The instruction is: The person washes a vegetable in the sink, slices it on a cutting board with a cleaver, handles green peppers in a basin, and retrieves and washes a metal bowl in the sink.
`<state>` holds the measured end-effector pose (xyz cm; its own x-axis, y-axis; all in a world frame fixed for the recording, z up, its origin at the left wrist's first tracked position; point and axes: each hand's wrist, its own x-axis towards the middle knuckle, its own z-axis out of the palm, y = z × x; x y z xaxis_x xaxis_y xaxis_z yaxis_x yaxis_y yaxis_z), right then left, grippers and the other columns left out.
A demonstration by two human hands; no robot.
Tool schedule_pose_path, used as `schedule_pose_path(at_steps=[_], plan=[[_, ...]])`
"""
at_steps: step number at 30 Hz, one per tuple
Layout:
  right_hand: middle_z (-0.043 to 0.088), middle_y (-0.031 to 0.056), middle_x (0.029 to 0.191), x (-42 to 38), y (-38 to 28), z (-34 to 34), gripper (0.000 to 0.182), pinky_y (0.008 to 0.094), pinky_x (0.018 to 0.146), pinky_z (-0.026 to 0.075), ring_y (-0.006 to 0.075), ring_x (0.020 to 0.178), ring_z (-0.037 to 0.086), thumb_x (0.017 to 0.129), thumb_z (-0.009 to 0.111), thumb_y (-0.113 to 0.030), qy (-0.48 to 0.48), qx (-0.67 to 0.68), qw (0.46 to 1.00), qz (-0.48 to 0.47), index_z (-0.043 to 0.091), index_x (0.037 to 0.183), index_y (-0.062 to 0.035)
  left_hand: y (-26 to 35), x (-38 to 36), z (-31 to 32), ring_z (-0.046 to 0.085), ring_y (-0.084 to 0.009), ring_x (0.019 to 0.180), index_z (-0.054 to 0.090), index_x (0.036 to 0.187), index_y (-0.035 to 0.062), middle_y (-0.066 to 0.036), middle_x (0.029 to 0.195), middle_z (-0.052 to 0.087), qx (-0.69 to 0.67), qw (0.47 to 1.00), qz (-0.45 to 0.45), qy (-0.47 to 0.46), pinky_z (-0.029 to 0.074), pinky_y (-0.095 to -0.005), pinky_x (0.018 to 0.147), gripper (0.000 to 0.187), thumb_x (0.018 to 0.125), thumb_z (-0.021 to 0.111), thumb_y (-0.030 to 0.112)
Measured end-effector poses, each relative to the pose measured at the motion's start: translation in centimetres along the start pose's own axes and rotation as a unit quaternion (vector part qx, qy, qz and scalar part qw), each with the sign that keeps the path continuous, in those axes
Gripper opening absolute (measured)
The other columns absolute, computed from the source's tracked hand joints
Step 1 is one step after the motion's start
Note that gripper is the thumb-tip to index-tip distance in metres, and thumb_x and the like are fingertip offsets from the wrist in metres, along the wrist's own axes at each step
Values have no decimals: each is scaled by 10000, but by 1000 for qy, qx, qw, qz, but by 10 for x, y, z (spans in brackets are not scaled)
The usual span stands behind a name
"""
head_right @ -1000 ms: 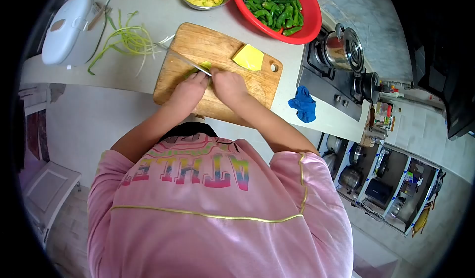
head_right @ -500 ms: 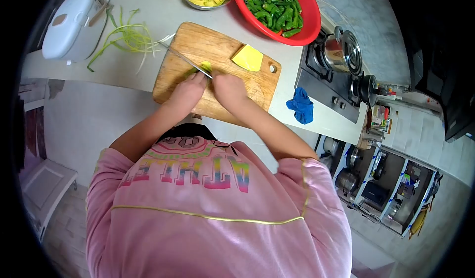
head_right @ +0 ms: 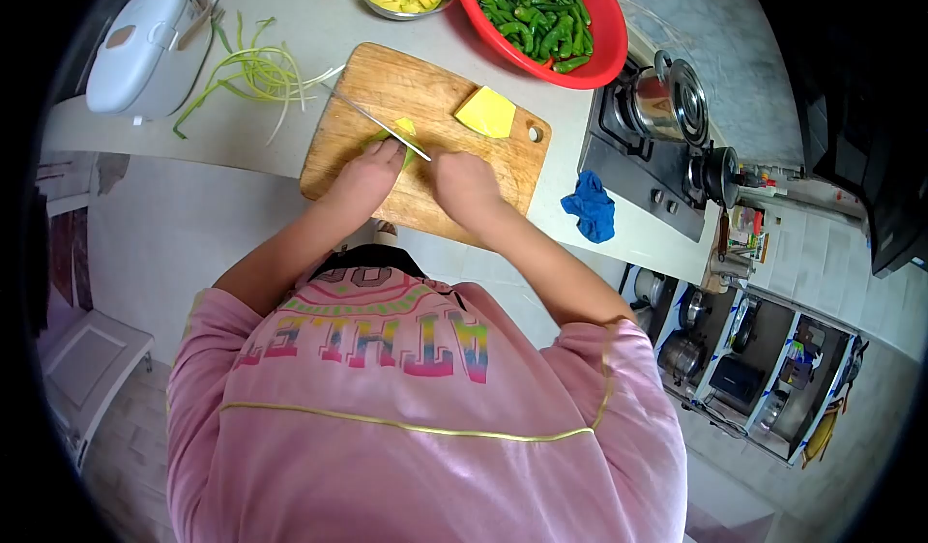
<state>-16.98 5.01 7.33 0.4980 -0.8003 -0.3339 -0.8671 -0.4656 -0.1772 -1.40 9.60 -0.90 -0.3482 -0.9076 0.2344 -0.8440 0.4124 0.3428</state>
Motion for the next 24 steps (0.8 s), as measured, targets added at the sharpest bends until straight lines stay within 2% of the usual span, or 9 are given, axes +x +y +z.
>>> schedule_pose_path(at_steps=[4, 7, 8, 11, 14, 18, 20, 24], plan=[[620, 225, 721, 29, -14, 18, 117, 461, 639, 499, 377, 701, 619, 762, 570, -111, 45, 30, 998, -21, 584, 813, -6, 3, 0, -5, 543, -243, 920, 571, 964, -36, -121, 951, 529, -43, 999, -17, -17, 496, -287, 784, 234, 753, 508, 42], [613, 239, 723, 19, -5, 10, 120, 468, 644, 494, 384, 699, 614, 775, 568, -118, 39, 47, 998, -1, 582, 797, -2, -3, -3, -2, 536, -271, 973, 522, 1100, -62, -149, 1045, 509, -35, 999, 2, -17, 512, -325, 771, 345, 765, 495, 16], [603, 243, 708, 11, -7, 0, 132, 478, 646, 487, 391, 698, 610, 791, 563, -134, 0, 46, 998, 38, 582, 820, -6, -5, -3, 1, 537, -273, 973, 515, 1111, -62, -150, 1064, 509, -41, 999, 4, -17, 511, -327, 772, 351, 769, 494, 17], [601, 238, 697, -11, -1, -13, 137, 480, 629, 487, 390, 690, 609, 808, 550, -140, -22, 39, 999, 29, 579, 839, -10, 0, 1, -10, 537, -274, 976, 516, 1114, -64, -153, 1077, 513, -48, 996, -22, -71, 509, -326, 779, 356, 768, 495, 17], [609, 226, 700, -13, 0, -15, 133, 478, 616, 491, 380, 688, 615, 798, 547, -118, -31, 0, 999, 22, 576, 866, -7, -2, -2, -11, 537, -276, 971, 525, 1090, -65, -154, 1057, 517, -60, 997, 0, -42, 508, -327, 778, 331, 770, 493, 17], [633, 191, 711, 8, -2, 22, 155, 462, 611, 504, 357, 672, 629, 767, 559, -95, 26, -3, 1000, -8, 571, 901, -17, -3, -3, -4, 537, -277, 966, 533, 1063, -63, -152, 1038, 517, -67, 997, -6, -31, 506, -329, 774, 307, 770, 494, 20], [632, 191, 707, 18, -12, 27, 166, 456, 609, 506, 355, 669, 629, 765, 570, -108, 34, -2, 999, -11, 569, 903, -16, -3, -3, -6, 536, -276, 963, 533, 1057, -62, -151, 1036, 514, -98, 994, -20, -33, 505, -328, 771, 300, 771, 495, 22], [623, 211, 706, 9, -9, 18, 193, 449, 616, 506, 357, 671, 626, 766, 584, -123, 21, 26, 999, 6, 572, 928, -18, -9, -1, -13, 532, -273, 970, 533, 1066, -59, -147, 1042, 515, -51, 998, 20, -32, 505, -325, 769, 303, 777, 495, 25]])
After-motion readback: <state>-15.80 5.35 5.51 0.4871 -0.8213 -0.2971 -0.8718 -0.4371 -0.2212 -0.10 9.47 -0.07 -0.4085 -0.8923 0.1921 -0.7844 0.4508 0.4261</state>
